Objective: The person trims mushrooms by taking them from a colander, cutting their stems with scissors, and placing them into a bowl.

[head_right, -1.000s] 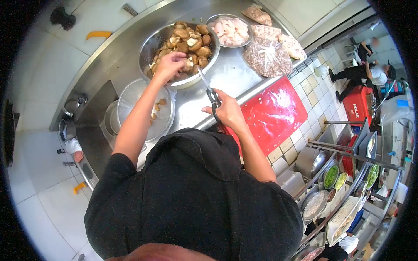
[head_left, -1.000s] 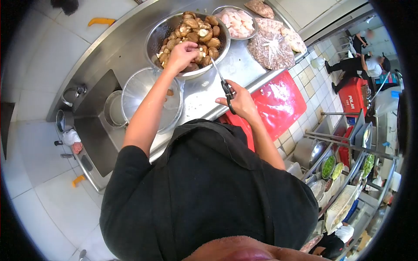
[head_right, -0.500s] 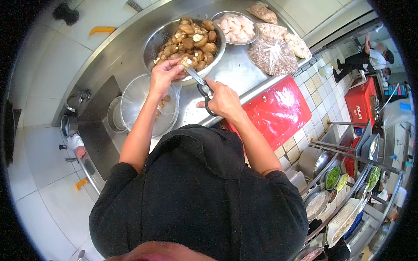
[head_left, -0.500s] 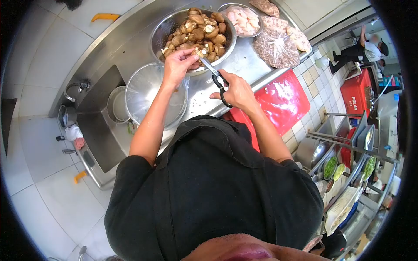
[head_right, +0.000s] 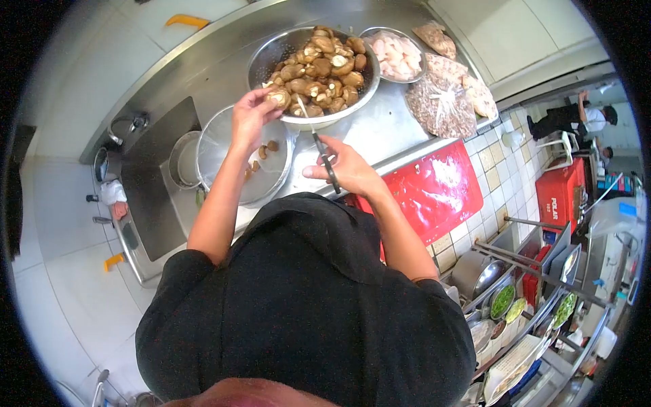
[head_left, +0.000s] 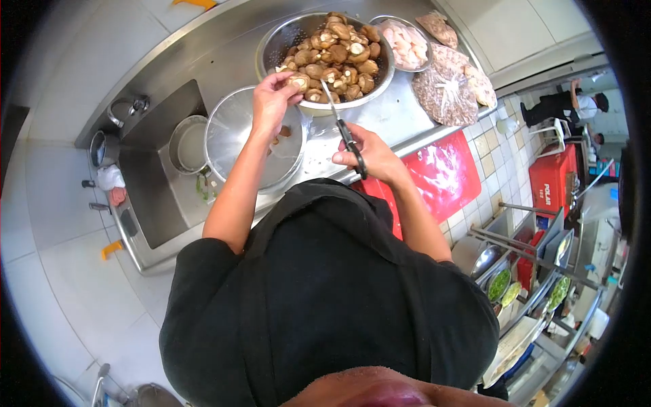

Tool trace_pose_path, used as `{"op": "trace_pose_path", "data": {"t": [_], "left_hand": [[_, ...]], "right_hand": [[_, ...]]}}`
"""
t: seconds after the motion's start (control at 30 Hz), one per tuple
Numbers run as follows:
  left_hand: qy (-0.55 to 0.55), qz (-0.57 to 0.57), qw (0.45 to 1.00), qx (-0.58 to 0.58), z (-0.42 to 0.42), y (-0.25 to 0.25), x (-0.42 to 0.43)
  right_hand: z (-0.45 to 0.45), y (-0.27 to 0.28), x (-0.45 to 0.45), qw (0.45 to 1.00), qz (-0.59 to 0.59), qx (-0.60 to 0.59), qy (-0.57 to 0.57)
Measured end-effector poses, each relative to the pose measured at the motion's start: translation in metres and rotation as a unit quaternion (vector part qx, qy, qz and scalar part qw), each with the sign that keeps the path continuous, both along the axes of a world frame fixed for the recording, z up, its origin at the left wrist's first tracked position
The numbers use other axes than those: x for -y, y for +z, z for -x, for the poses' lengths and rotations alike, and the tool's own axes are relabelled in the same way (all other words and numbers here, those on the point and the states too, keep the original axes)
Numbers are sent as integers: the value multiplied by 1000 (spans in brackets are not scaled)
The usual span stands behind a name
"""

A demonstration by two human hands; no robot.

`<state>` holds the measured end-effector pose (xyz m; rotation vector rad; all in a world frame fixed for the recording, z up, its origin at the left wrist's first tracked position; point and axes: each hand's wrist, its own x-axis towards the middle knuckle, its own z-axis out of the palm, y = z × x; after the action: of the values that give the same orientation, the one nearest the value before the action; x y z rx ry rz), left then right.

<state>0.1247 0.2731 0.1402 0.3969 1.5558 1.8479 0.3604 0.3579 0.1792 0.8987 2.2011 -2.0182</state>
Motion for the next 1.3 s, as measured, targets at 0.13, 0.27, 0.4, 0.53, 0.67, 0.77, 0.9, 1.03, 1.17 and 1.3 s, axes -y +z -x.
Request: {"op": "trace_pose_path", "data": {"t": [0.13, 0.27, 0.4, 0.53, 0.67, 0.77, 0.9, 1.03, 1.17, 1.3], "left_hand": [[66, 39, 997, -32, -2, 7, 33], [112, 34, 992, -55, -10, -1, 62], [134, 56, 989, -36, -17, -8, 89], [148, 59, 987, 16, -13, -30, 113], [33, 293, 941, -167, -6, -57, 132], [74, 288, 862, -412, -7, -39, 114], [-39, 192, 801, -566, 15, 9, 32], [-234, 406, 668, -578, 36, 4, -54], [-263, 465, 628, -567, 50, 0, -77], [-211, 253, 927, -178, 69, 16, -57]], "right_hand": [[26, -5, 22, 998, -23, 8, 56], [49, -11, 33, 992, -24, 3, 121], [64, -20, 42, 987, -49, 1, 153], [69, -36, 36, 978, -20, 82, 188], [51, -33, 25, 974, -41, 119, 186], [28, -28, 18, 985, -70, 86, 132], [1, 6, 10, 994, -21, 82, 72], [-14, 19, -4, 997, -53, 55, 31], [-23, 14, -16, 994, -99, 36, -24], [-14, 23, -9, 971, -227, 33, -66]]}}
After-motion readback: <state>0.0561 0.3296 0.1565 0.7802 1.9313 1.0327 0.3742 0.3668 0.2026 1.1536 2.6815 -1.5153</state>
